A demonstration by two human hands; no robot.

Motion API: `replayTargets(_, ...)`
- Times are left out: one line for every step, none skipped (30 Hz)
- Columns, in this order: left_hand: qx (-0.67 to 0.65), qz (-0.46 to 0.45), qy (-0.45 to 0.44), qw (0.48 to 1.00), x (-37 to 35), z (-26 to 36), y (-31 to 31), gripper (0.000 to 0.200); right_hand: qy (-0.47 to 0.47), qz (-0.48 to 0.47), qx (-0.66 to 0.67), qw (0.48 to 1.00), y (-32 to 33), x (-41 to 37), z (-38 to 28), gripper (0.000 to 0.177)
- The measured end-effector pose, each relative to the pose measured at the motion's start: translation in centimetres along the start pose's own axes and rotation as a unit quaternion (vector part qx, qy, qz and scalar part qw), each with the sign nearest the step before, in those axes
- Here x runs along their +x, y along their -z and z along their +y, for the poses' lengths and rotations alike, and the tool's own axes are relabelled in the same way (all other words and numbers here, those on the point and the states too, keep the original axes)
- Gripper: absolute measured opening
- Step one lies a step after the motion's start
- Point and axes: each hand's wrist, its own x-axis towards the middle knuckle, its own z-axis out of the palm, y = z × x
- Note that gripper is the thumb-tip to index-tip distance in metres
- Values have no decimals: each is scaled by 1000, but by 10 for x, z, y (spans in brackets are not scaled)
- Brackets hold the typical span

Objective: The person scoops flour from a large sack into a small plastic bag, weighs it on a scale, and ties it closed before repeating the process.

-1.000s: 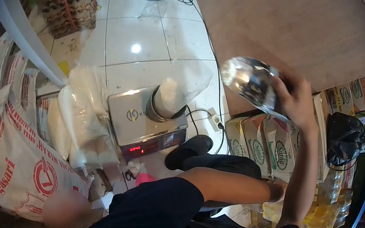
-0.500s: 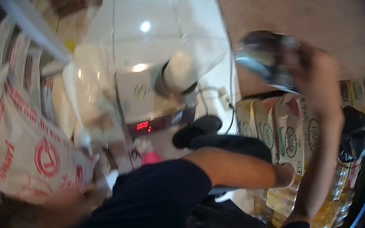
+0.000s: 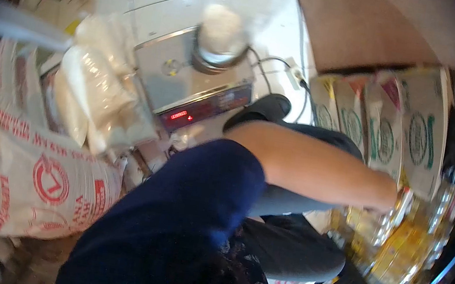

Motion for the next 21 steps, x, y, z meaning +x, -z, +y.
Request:
replayTargets(-20,-7,0,1000,-4,-5,3,11,-42,-32,-56,997,12,-28,34,45)
replayTargets(-32,-48,-19,998,-11,-6,16,14,-82,-71,-105,989,27,-57,64,44)
replayTargets(-41,-117,-13,992,-26,-10,32,17,-120,-119,-156,973,36,-91,84,44)
replayTargets(-43,-182,-10,982,-38,-11,49,20,-156,-172,-205,951,44,-123,104,43)
replayTargets(-34,-232,-1,972,-47,-13,64,24,-184,-232,-246,923,42,-150,111,43)
replayTargets(-26,-273,13,962,-52,-13,78,28,-202,-293,-273,894,33,-171,113,43)
replayTargets(12,-278,24,960,-55,-9,83,30,-223,-358,-299,856,24,-184,113,43)
replayTargets(-47,-289,59,954,-54,4,100,33,-157,-373,-240,882,16,-203,149,52)
replayTargets(1,-319,75,945,-48,21,109,31,-70,-371,-312,872,5,-219,187,52)
replayTargets(28,-366,83,927,-43,24,111,33,-159,-455,-302,823,-7,-221,185,50)
replayTargets(-19,-277,34,960,-58,14,103,32,-158,-507,-254,808,-13,-227,188,54)
replayTargets(-7,-292,54,955,-48,12,97,32,-99,-567,-287,766,-37,-232,232,53)
replayTargets(18,-297,80,951,-48,20,100,33,-124,-580,-264,760,-44,-236,224,53)
replayTargets(12,-296,108,949,-54,23,102,32,-71,-598,-234,763,-60,-249,245,52)
replayTargets(7,-296,143,944,-52,24,100,30,-85,-623,-245,738,-72,-249,240,51)
replayTargets(10,-313,162,936,-43,30,98,30,-96,-644,-261,713,-92,-258,260,50)
replayTargets(15,-328,183,927,-36,39,98,30,-119,-653,-253,704,-106,-262,262,48)
replayTargets(19,-342,207,917,-31,44,97,30,-139,-662,-245,694,-121,-264,261,45)
replayTargets(27,-343,203,917,-28,42,94,30,-157,-672,-238,683,-133,-267,270,43)
replayTargets(34,-341,200,918,-27,40,91,30,-137,-651,-194,721,-149,-277,286,42)
replayTargets(42,-339,198,919,-27,36,89,31,-115,-628,-150,755,-173,-300,322,41)
